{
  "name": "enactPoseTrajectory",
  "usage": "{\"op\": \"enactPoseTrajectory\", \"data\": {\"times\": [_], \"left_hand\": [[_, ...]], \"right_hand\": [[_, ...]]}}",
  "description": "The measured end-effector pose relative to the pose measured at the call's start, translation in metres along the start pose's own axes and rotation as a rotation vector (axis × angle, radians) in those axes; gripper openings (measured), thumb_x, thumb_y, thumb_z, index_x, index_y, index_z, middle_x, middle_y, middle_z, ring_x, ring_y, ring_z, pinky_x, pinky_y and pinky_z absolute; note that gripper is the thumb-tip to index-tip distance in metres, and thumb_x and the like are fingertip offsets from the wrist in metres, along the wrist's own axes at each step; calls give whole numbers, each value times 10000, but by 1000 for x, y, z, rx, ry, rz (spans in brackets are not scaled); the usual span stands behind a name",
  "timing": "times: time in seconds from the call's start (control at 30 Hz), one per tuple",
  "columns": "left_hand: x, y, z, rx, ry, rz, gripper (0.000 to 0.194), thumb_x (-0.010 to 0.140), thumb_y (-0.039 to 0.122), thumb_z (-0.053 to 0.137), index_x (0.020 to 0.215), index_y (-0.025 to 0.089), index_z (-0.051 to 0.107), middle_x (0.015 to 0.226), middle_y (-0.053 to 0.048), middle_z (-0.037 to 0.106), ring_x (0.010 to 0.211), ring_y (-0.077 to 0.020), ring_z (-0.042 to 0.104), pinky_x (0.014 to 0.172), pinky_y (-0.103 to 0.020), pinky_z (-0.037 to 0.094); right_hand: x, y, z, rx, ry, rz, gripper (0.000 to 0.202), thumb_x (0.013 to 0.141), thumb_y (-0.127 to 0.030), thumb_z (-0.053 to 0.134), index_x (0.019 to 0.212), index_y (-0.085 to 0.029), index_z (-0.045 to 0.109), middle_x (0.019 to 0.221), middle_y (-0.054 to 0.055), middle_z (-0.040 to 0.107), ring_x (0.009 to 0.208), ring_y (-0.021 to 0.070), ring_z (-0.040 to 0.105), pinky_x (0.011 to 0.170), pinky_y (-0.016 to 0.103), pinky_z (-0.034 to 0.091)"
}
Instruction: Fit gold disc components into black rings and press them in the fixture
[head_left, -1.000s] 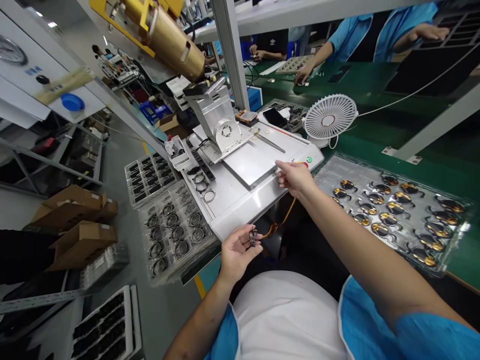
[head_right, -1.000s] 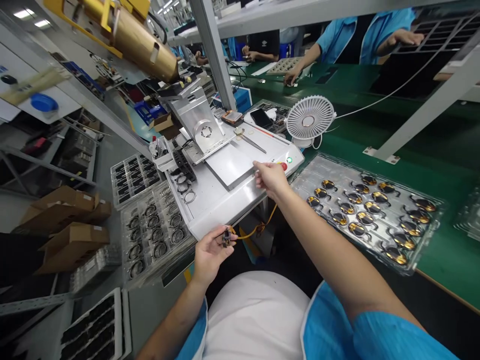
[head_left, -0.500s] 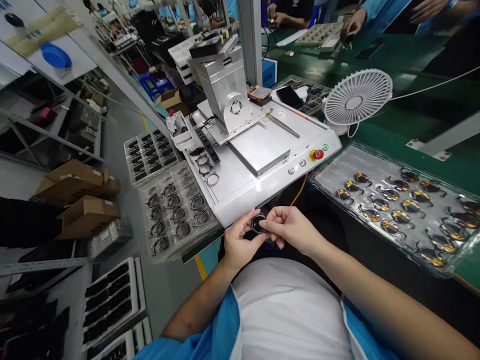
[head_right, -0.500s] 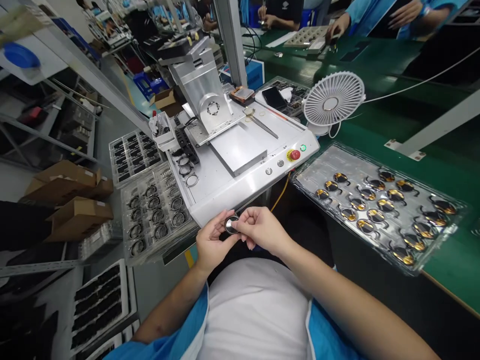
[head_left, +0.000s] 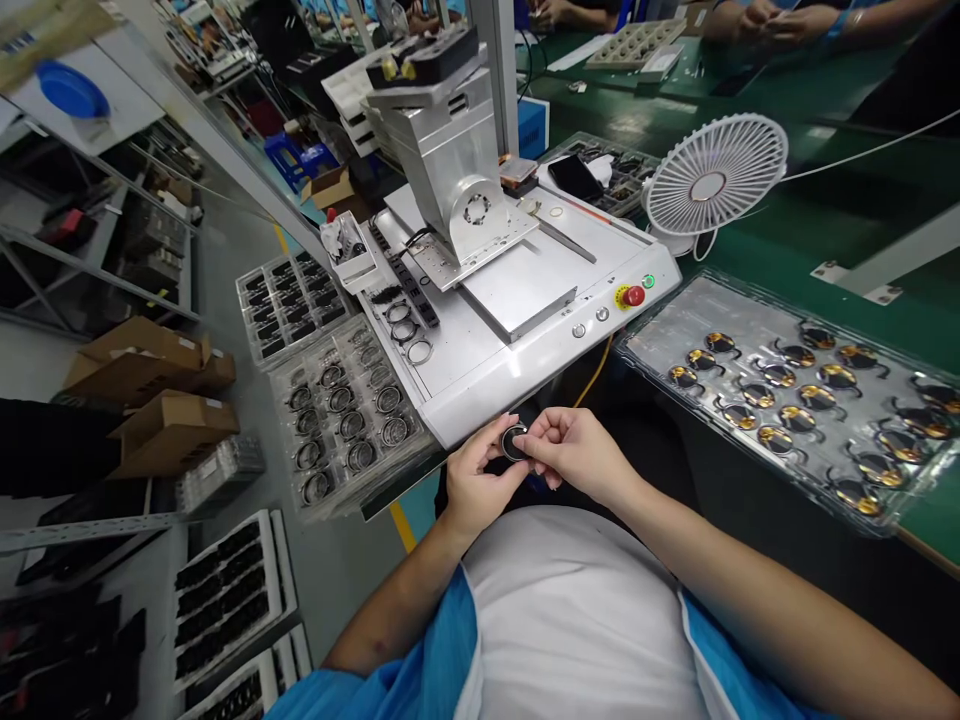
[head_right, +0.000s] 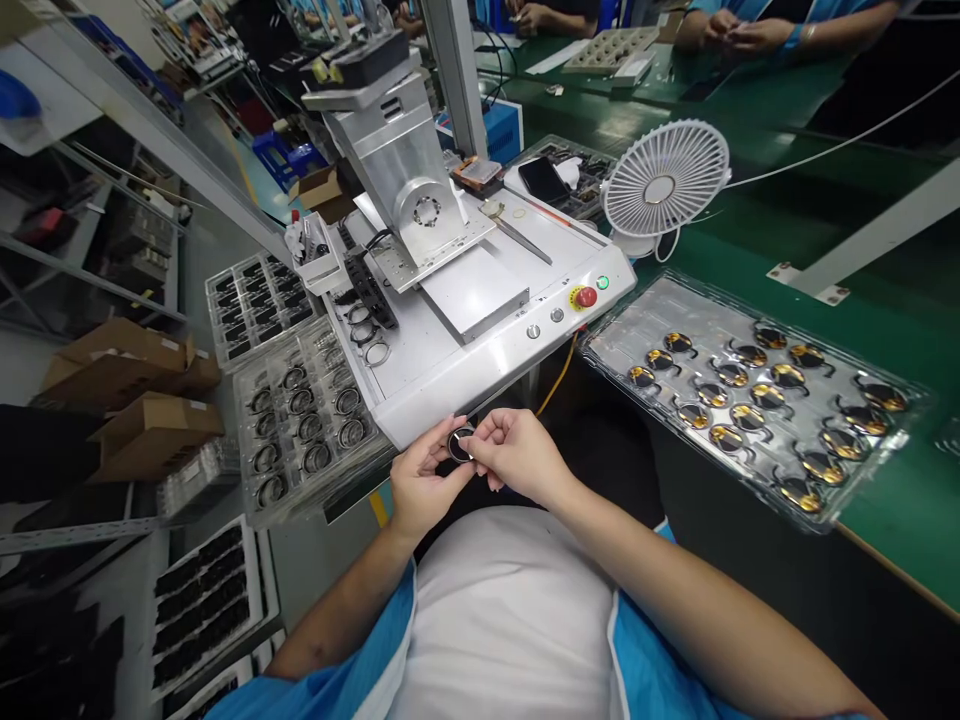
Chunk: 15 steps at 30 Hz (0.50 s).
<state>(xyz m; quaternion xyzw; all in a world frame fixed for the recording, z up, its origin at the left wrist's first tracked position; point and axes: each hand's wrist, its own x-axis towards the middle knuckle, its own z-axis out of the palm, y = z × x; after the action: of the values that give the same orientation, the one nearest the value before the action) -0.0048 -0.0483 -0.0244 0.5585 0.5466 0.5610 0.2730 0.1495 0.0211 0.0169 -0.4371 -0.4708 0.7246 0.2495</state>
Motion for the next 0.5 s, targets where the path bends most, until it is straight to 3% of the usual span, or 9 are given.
{"op": "enactPoseTrajectory", "data": {"times": [0.17,0.3,0.37,0.43,0.5], "left_hand": [[-2,3,4,-32,25,-26,593,715,152,880,1279,226,712,1241,-129,761,1062,-287,768,895,-355,671],[-1,6,8,-49,-110,34,701,711,181,897,1363,254,650,1276,-134,742,1037,-273,773,920,-383,661],[2,7,5,-13,-162,84,725,714,192,897,1384,269,629,1327,-137,711,1095,-281,749,981,-427,633],[6,8,-3,52,-159,122,619,742,200,875,1324,263,673,1316,-137,710,1148,-293,722,1018,-459,605],[11,9,-15,123,-127,153,448,783,197,838,1215,251,732,1233,-126,743,1126,-286,725,996,-453,608]], "right_hand": [[-1,5,2,-17,70,-81,402,684,-449,862,773,-209,553,538,-58,560,419,95,480,355,187,377],[-7,9,-20,61,-12,-55,474,686,-589,838,772,-205,574,564,-37,563,432,101,470,393,221,401],[-20,10,-53,24,190,-112,499,643,-621,857,783,-216,601,612,-15,588,433,107,457,394,246,391],[-41,10,-98,-132,556,-163,476,656,-633,847,813,-233,643,652,32,619,454,139,486,409,290,404],[-69,8,-146,-466,949,-133,412,762,-623,784,814,-227,679,644,109,631,475,183,533,431,344,420]]}}
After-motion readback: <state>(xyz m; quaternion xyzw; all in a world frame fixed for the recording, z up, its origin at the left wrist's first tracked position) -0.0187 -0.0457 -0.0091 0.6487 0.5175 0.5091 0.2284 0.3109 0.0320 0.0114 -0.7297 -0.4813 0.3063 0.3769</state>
